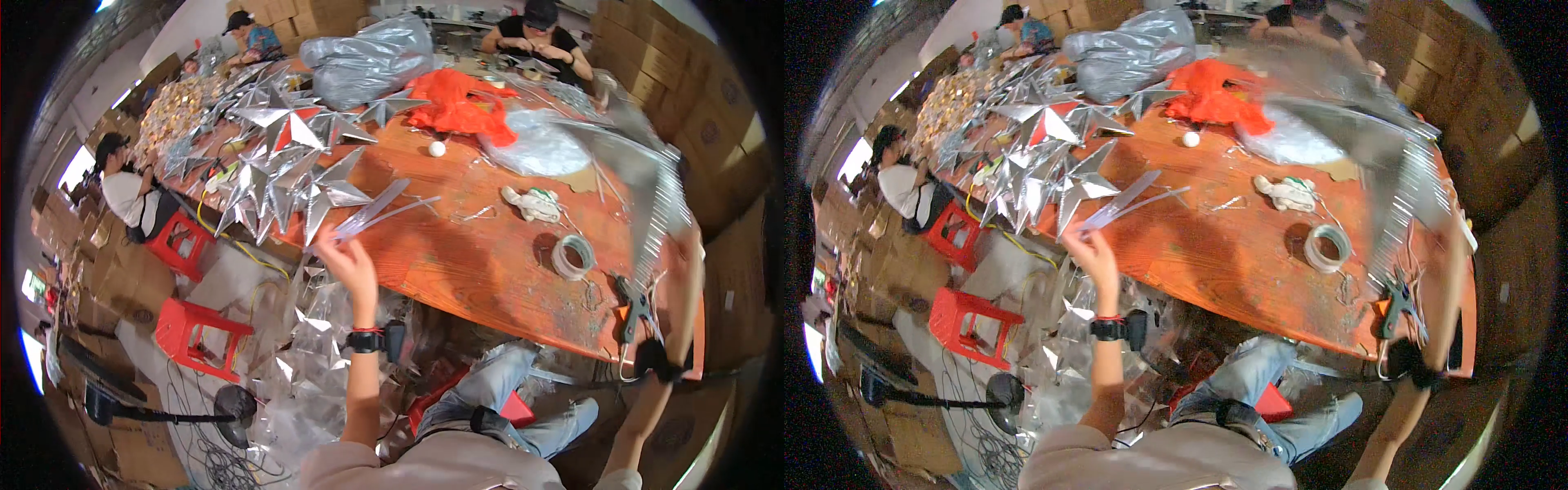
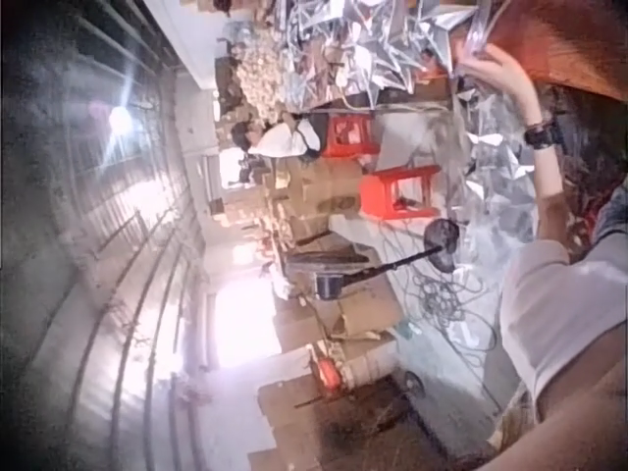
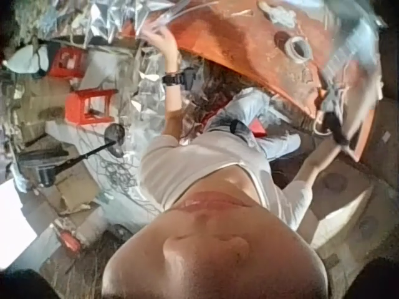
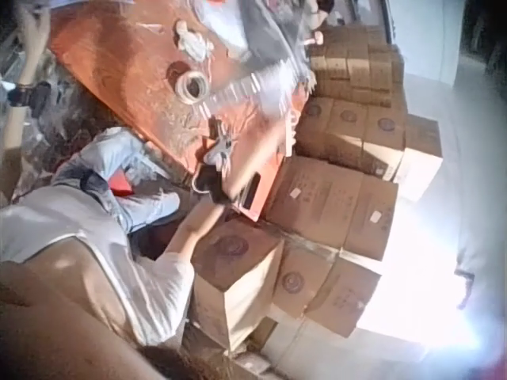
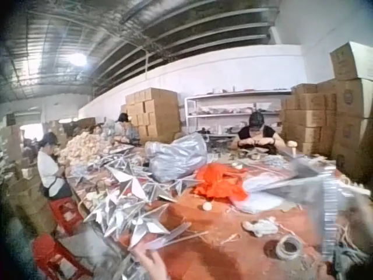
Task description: Assembling and gluing silver decorative stars at a workbench.
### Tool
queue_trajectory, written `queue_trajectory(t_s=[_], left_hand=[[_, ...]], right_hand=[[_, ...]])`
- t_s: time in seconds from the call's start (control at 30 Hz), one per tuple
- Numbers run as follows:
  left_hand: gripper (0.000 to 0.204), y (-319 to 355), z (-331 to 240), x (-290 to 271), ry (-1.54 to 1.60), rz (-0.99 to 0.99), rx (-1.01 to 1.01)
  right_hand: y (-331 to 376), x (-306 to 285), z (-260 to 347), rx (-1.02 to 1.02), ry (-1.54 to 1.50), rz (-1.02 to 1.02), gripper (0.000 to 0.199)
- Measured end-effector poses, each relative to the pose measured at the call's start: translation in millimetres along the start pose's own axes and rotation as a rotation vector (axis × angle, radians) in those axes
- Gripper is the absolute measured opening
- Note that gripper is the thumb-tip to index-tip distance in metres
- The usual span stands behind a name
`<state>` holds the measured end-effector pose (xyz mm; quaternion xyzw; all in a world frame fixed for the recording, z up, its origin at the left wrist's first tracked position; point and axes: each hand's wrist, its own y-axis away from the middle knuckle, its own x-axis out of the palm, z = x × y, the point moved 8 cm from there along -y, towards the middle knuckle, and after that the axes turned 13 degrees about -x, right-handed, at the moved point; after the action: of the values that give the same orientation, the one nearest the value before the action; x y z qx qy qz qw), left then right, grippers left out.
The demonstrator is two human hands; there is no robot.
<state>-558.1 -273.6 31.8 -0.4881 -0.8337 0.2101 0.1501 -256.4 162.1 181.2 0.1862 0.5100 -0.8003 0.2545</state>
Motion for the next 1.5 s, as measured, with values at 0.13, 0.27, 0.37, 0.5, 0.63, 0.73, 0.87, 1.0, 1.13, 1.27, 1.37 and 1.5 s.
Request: queue_trajectory(t_s=[0.13, 0.27, 0.37, 0.5, 0.63, 0.73, 0.87, 1.0, 1.13, 1.27, 1.37, 1.5], left_hand=[[0.027, -11, -17, 9, -0.111, 0.053, 0.086], [0.025, 45, -48, 62, -0.065, 0.398, 0.102], [0.024, 100, -53, 105, -0.047, 0.654, 0.101], [0.025, 155, -78, 138, 0.111, 0.893, 0.035], [0.025, 216, -126, 152, 0.213, 1.156, -0.093], [0.024, 221, -130, 150, 0.202, 1.183, -0.075], [0.023, 208, -113, 152, 0.201, 1.158, -0.137], [0.021, 175, -87, 137, 0.145, 1.119, -0.206], [0.019, 126, -54, 116, 0.133, 0.909, -0.269], [0.018, 77, -12, 80, -0.032, 0.637, -0.122], [0.013, 74, -7, 68, -0.264, 0.485, 0.037], [0.01, 86, -29, 82, -0.427, 0.474, 0.11]], right_hand=[[168, -122, -10, 0.418, -0.158, -0.49, 0.042], [382, -282, 17, 0.676, 0.553, -0.758, 0.044], [420, -258, 139, 0.683, 0.995, -1.211, 0.045], [546, -274, 237, 0.498, 1.138, -1.732, 0.028], [639, -284, 318, 0.487, 1.045, -2.016, 0.043], [645, -281, 308, 0.58, 0.926, -2.016, 0.052], [643, -289, 239, 0.853, 0.897, -1.75, 0.035], [563, -282, 122, 0.978, 0.841, -1.253, 0.024], [355, -205, 35, 0.713, 0.375, -0.755, 0.023], [176, -28, 46, 0.545, -0.163, -0.127, 0.013], [68, 81, 118, -0.066, -0.405, 0.288, 0.007], [-53, 189, 156, -0.466, -0.341, 0.291, 0.014]])
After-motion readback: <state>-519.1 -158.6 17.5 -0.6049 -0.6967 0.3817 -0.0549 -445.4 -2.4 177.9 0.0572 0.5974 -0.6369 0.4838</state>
